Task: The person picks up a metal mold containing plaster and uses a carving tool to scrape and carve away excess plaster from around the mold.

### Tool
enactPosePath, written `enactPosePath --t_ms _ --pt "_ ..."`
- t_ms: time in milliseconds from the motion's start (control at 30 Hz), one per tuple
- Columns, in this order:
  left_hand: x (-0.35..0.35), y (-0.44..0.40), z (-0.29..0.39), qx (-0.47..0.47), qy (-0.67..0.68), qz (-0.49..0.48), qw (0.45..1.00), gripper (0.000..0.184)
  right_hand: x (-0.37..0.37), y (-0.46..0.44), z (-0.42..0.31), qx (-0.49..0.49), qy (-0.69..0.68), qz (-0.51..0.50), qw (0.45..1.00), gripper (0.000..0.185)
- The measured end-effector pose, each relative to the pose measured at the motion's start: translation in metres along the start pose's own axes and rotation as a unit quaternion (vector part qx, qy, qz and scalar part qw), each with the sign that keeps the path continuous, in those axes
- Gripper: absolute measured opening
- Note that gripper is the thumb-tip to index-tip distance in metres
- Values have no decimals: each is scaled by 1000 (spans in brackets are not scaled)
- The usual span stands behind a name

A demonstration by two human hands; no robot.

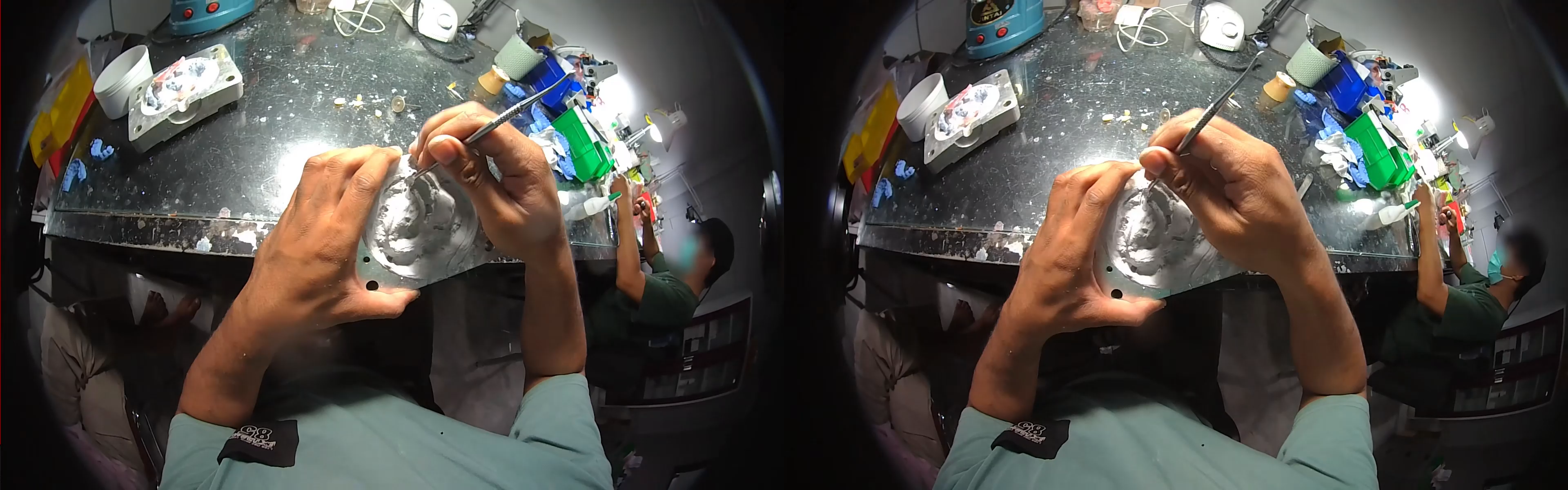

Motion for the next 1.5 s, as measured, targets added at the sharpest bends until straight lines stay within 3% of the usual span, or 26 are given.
enactPosePath --t_ms 100,200,533,1000,1500 --pt "1 -2 2 -12 -10 6 1000 114 5 8 -6 37 15 47 998 13" --pt "1 0 2 -10 -17 11 1000 114 2 21 -21 127 187 50 973 9" --pt "0 -1 2 -5 -19 4 1000 115 -10 75 -20 66 160 123 977 17" --pt "0 -3 3 -13 -31 0 999 116 -9 89 -17 91 103 151 979 17" --pt "-1 -1 3 -14 -34 4 999 117 -21 87 -17 104 221 127 961 16"
Point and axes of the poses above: each hand's wrist, its own y-axis away from the middle knuckle, its own x-axis out of the back of the hand, z = x × y, the point moved 7 cm from there along -y, towards the middle knuckle, and after that the axes turned 15 degrees about -y, right-handed, at the moved point
